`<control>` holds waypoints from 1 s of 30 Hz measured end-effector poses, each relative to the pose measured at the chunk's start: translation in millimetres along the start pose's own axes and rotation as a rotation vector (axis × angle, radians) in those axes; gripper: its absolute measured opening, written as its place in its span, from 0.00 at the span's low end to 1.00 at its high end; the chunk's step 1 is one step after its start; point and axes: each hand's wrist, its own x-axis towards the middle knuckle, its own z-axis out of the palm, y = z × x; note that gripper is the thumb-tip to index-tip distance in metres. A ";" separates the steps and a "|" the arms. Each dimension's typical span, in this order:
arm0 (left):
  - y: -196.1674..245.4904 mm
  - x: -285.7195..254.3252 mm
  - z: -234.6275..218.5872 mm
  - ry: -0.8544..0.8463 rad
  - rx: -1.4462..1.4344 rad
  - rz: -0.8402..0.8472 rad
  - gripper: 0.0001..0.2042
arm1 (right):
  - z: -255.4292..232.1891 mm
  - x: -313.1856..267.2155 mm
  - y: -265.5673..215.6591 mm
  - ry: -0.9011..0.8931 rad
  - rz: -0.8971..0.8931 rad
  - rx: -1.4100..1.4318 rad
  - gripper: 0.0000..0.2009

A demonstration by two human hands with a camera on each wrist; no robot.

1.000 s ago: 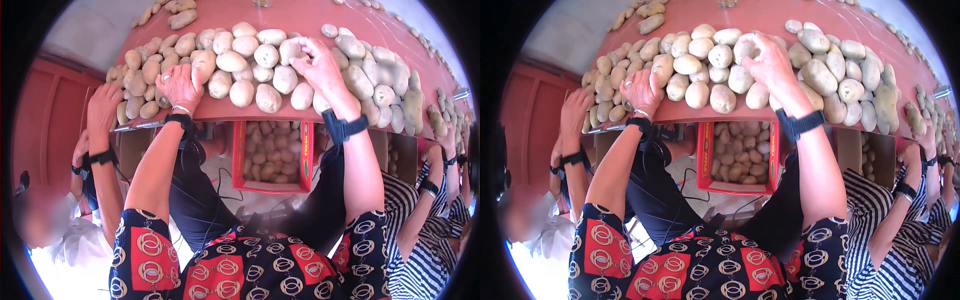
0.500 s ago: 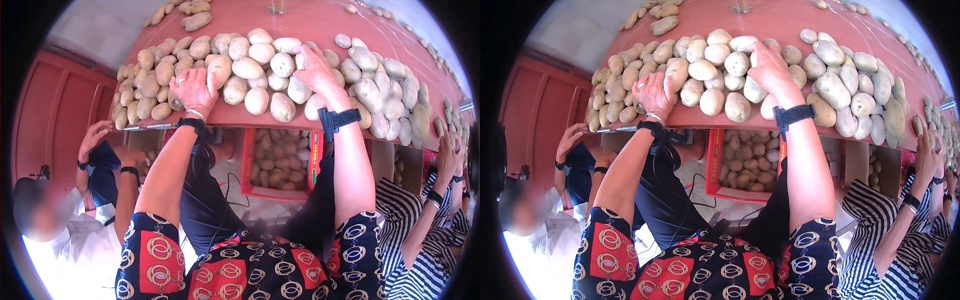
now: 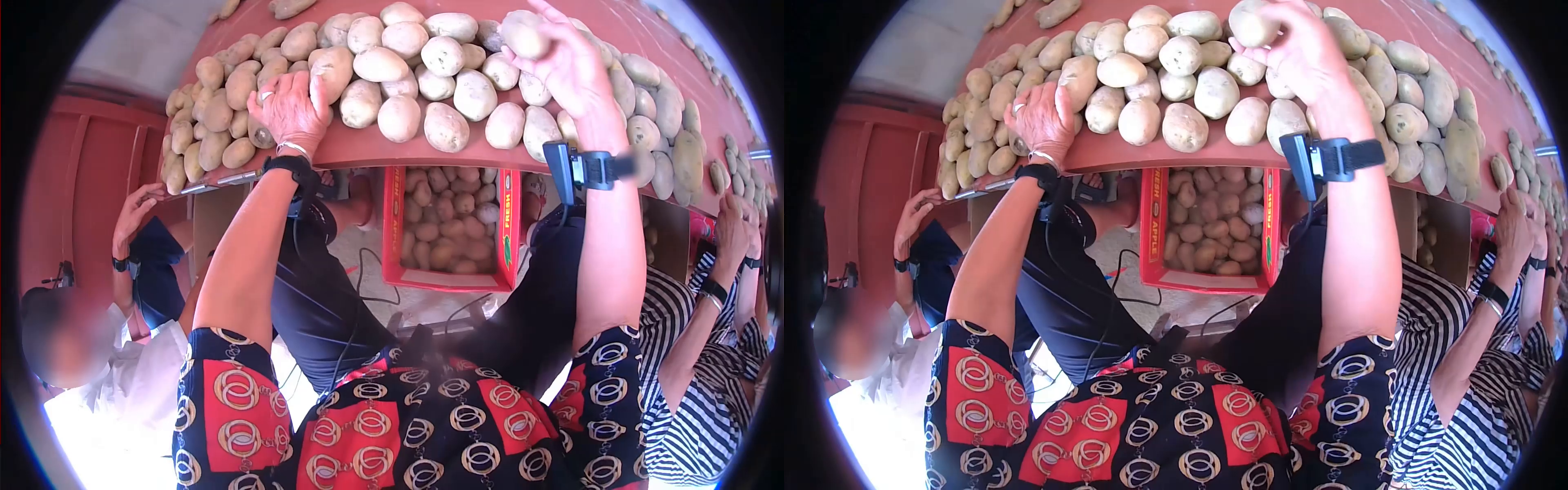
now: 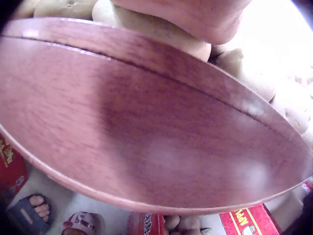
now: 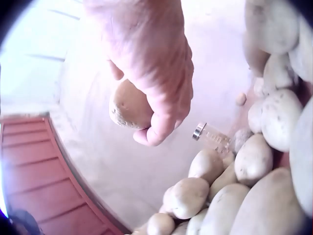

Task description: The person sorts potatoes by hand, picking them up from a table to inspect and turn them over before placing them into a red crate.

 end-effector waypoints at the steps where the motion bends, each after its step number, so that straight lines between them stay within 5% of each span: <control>1: -0.3 -0.5 -0.4 0.011 0.018 -0.001 0.14 | 0.1 -3.1 1.2 -0.072 0.014 0.013 0.12; 6: -2.5 0.3 2.4 -0.008 -0.012 0.010 0.14 | -5.7 -21.3 13.7 -0.406 0.074 0.086 0.14; 8: -3.2 0.1 1.1 -0.013 0.006 0.013 0.14 | 1.5 -35.3 19.1 -0.433 0.018 -0.020 0.11; 16: -3.2 -1.5 4.3 0.054 -0.014 0.008 0.12 | 31.7 -63.8 6.5 -0.691 0.280 -0.443 0.08; 18: -1.1 -0.5 0.6 -0.010 0.007 -0.016 0.12 | 30.4 -66.2 33.7 -0.795 0.083 -0.542 0.08; 22: 0.0 -0.3 -1.1 0.010 -0.012 -0.015 0.12 | 36.3 -67.0 33.2 -1.013 0.239 -0.842 0.12; 24: 0.9 0.0 0.5 0.031 -0.021 -0.021 0.11 | 31.7 -65.5 31.7 -1.026 0.158 -0.976 0.11; 26: 0.9 0.1 -1.2 0.019 -0.018 -0.027 0.11 | 27.8 -57.9 26.1 -0.929 0.364 -0.814 0.09; 30: -4.6 -1.4 7.3 0.035 -0.013 -0.011 0.11 | 22.5 -37.9 19.3 -0.501 0.188 -0.582 0.06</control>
